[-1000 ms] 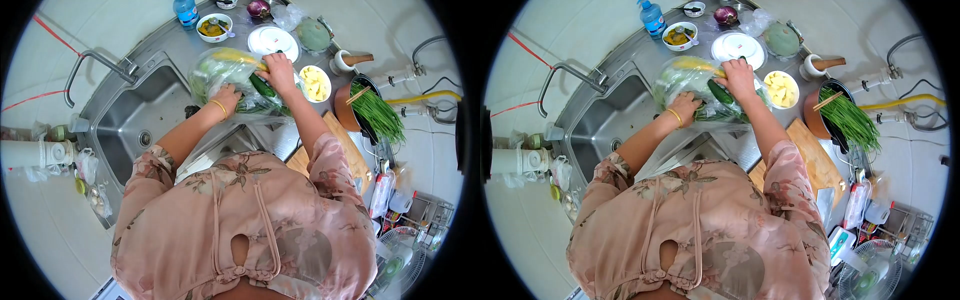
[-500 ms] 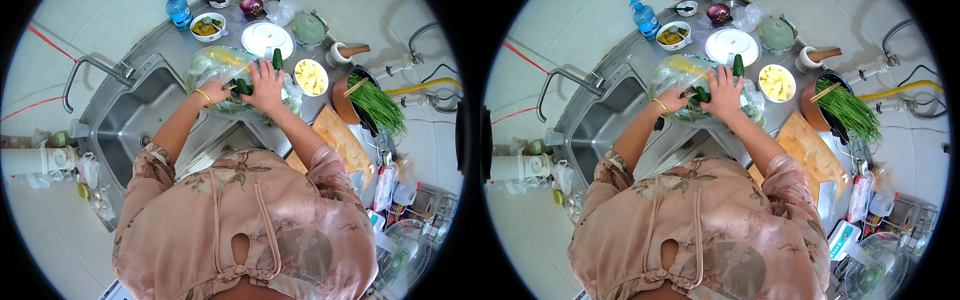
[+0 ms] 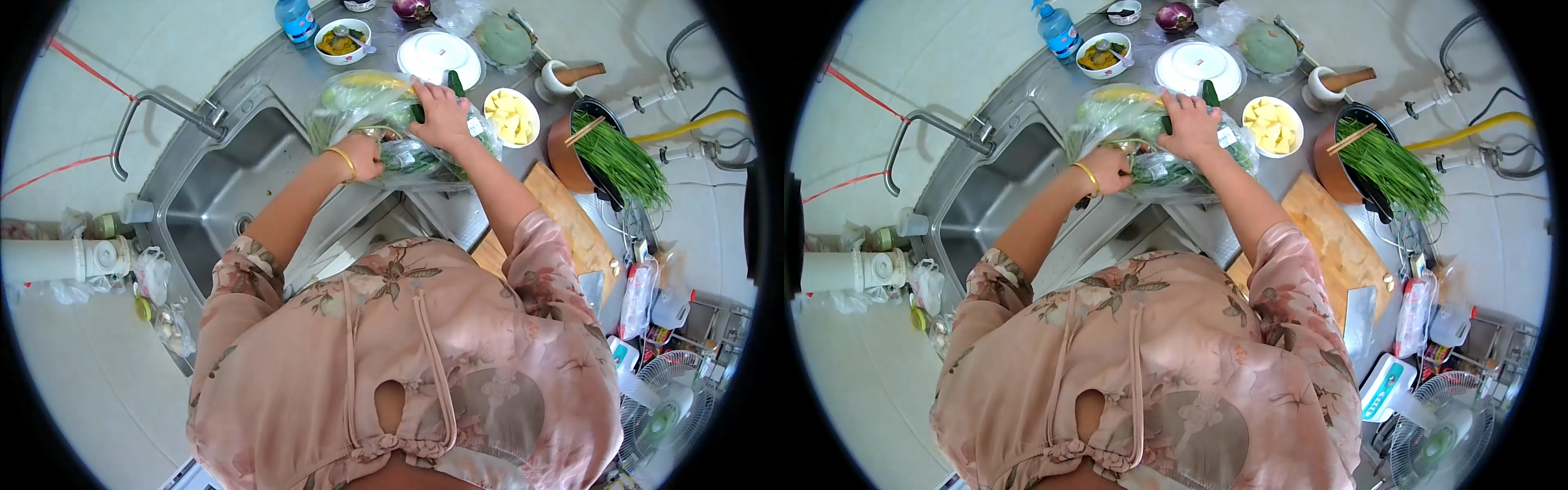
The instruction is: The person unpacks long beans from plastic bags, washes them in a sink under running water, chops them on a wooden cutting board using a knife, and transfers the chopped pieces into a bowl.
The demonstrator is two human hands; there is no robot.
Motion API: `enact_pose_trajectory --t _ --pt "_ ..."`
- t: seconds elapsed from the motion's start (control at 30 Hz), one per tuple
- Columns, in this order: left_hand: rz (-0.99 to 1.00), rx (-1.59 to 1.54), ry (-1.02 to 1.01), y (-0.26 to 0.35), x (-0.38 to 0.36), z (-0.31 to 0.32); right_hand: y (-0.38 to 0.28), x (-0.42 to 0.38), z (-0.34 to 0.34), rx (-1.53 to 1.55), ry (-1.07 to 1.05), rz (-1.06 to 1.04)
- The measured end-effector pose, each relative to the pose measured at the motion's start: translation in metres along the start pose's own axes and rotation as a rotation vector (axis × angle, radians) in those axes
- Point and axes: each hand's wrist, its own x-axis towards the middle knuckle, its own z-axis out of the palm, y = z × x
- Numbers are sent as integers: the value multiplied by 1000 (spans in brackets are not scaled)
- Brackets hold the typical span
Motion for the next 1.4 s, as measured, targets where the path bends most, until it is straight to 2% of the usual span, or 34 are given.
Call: enact_pose_trajectory --t 0.07,0.17,0.27,0.47,0.7,0.83,0.93,1.03,1.07,1.17,1.2,1.27,1.4 --pt "-73 157 57 28 4 -15 -1 -4 -1 -7 -6 -24" --pt "-88 297 263 52 34 20 0 -13 0 20 38 -63" --pt "-168 303 156 64 52 55 8 -14 4 39 57 -85" --pt "-352 221 -43 76 53 27 7 -17 0 41 58 -98" --pt "-161 221 -18 66 8 -11 15 -15 5 28 112 -106" --pt "-58 19 218 49 -30 -20 10 -14 2 39 122 -99" --pt "-112 -213 522 32 -36 -14 2 -24 7 -26 192 -163" --pt "-235 -641 768 23 -33 -19 -1 -39 14 -90 237 -232" --pt "-328 -799 675 18 -33 -25 -4 -41 18 -107 243 -246" --pt "-291 -1200 693 7 -26 -34 -17 -50 17 -144 148 -296" --pt "-219 -1320 711 8 -22 -35 -18 -53 18 -151 109 -323" --pt "-175 -1351 683 12 -16 -39 -14 -56 17 -125 50 -364" --pt "-126 -1369 717 16 -11 -45 -6 -61 1 215 108 -239"
